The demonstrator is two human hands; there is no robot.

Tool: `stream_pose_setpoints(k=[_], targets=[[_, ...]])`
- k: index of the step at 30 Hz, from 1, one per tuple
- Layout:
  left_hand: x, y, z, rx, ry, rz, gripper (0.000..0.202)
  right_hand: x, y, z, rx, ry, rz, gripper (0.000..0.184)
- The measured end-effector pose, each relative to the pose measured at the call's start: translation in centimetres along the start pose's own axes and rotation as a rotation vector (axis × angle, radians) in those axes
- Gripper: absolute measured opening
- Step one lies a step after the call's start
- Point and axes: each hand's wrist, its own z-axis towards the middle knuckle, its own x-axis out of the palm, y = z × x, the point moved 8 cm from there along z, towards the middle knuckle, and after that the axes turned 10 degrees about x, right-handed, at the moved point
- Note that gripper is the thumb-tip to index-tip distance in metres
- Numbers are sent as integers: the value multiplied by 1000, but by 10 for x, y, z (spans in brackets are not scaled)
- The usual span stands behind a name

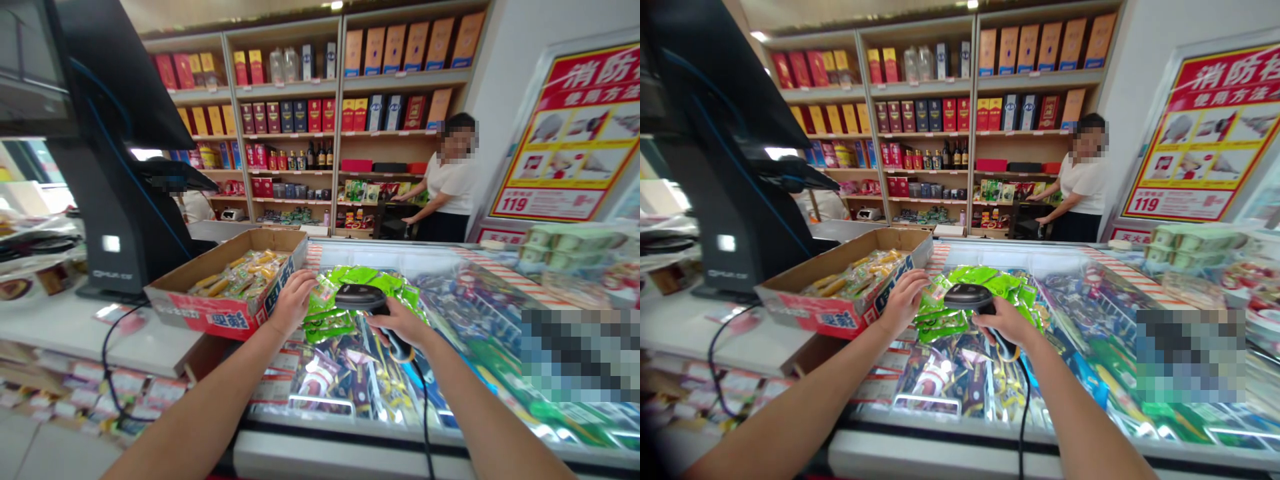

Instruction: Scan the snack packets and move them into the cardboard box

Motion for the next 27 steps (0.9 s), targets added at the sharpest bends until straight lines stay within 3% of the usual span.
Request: stream_pose_setpoints(k=[4,8,13,17,21,24,27], targets=[[0,-2,1,-32,27,17,29,-6,5,-1,-27,-88,47,31],[11,-19,2,-62,127,45,20,-23,4,-2,-35,-283,158,27],[55,-62,-9,-24,525,58,18,-40,-8,0,-1,-443,310,30],[79,-82,-23,58,802,78,46,-41,-10,1,-11,-441,300,31],[91,-64,-27,28,927,87,48,-36,-7,0,-46,-422,262,28],[101,-44,-26,-5,958,103,48,-34,-5,-1,-63,-417,243,27],[103,-37,-23,-27,998,90,54,-33,-3,-1,-73,-415,250,27]])
